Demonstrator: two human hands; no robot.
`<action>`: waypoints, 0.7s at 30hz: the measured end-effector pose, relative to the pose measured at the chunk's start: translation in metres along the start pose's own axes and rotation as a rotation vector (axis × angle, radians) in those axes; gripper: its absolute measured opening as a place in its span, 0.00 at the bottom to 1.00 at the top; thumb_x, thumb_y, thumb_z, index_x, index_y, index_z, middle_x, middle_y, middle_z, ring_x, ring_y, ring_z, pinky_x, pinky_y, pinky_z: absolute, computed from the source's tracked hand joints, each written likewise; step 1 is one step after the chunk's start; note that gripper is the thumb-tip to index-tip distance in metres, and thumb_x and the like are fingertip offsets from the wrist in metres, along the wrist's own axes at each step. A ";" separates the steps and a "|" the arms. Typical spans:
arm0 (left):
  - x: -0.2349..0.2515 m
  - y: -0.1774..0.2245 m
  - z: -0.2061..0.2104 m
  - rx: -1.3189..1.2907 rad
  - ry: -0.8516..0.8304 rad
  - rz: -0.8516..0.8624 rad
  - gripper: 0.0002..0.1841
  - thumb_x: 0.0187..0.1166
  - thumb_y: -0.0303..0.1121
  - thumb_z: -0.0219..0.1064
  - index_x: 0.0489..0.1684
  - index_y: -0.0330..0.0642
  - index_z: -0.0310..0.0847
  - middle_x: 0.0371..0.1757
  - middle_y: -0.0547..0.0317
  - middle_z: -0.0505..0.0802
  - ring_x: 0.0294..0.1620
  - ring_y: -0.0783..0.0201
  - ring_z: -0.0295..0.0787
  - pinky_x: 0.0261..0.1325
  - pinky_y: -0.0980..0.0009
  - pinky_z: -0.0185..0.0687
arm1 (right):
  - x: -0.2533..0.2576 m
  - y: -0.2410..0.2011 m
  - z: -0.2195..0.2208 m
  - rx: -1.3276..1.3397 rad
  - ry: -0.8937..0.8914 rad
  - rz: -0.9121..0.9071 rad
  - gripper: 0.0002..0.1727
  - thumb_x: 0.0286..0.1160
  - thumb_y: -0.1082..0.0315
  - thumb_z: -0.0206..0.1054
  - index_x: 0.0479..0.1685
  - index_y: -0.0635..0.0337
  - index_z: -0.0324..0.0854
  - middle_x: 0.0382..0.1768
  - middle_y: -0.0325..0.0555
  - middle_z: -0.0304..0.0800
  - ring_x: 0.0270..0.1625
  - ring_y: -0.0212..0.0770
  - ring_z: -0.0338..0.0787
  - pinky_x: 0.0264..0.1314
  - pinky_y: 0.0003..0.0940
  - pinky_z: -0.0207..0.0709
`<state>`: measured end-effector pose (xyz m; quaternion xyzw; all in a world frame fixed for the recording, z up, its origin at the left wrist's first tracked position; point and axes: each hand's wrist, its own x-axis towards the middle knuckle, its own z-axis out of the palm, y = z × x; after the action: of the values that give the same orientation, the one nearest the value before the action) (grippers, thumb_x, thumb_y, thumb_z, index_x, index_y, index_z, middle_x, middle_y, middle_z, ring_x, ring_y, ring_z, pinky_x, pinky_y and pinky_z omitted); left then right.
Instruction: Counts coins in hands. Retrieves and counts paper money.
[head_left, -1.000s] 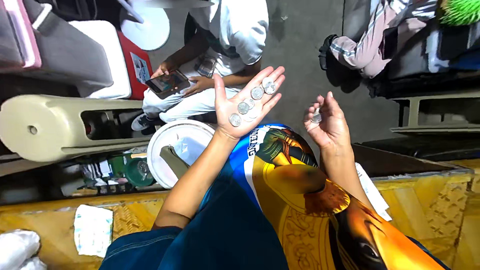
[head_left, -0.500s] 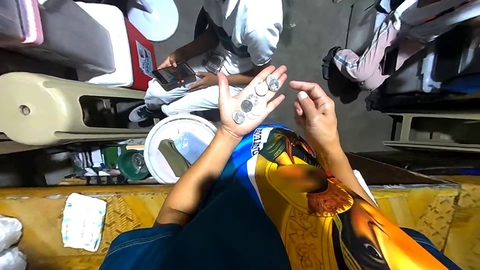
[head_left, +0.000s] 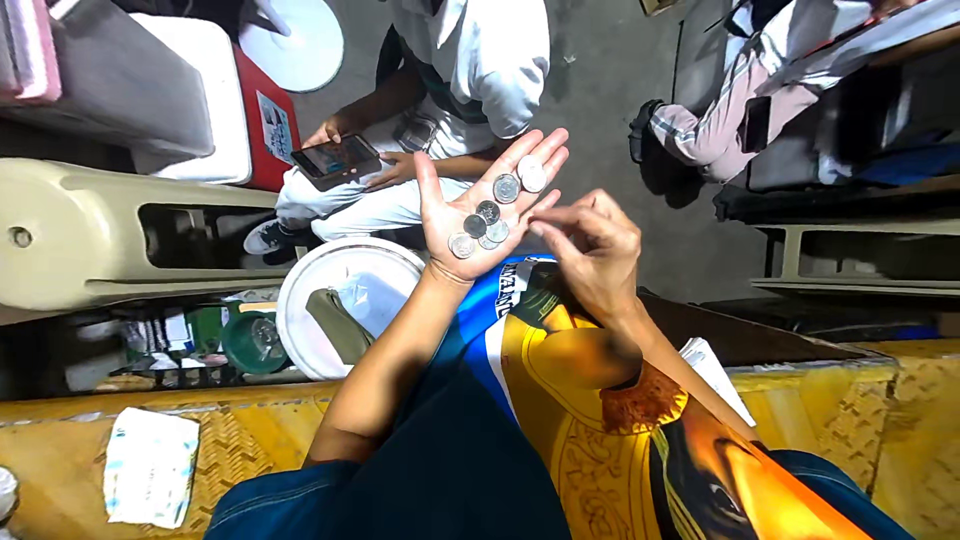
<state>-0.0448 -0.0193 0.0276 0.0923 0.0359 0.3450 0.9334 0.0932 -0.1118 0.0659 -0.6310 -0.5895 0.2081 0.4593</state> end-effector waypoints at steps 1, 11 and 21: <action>0.000 0.000 -0.001 -0.025 -0.004 -0.013 0.67 0.62 0.83 0.08 0.91 0.39 0.53 0.91 0.44 0.65 0.90 0.48 0.62 0.84 0.56 0.66 | 0.006 0.005 -0.003 -0.011 0.035 -0.010 0.09 0.73 0.71 0.75 0.44 0.68 0.93 0.33 0.47 0.83 0.31 0.24 0.78 0.34 0.14 0.72; -0.003 -0.003 -0.001 -0.114 0.119 -0.122 0.67 0.62 0.86 0.15 0.83 0.38 0.68 0.72 0.44 0.85 0.71 0.52 0.82 0.74 0.58 0.78 | 0.051 0.012 -0.018 -0.197 -0.228 0.034 0.15 0.73 0.62 0.75 0.54 0.59 0.94 0.40 0.48 0.83 0.39 0.36 0.81 0.43 0.30 0.75; 0.001 -0.004 -0.002 -0.050 0.085 -0.123 0.66 0.65 0.84 0.10 0.90 0.36 0.57 0.82 0.43 0.77 0.82 0.50 0.73 0.83 0.57 0.68 | 0.056 0.027 -0.022 -0.112 -0.066 0.119 0.11 0.72 0.61 0.76 0.43 0.59 0.95 0.37 0.41 0.85 0.36 0.24 0.76 0.39 0.18 0.66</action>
<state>-0.0414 -0.0217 0.0249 0.0517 0.0726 0.2915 0.9524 0.1374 -0.0637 0.0702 -0.6824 -0.5768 0.2223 0.3903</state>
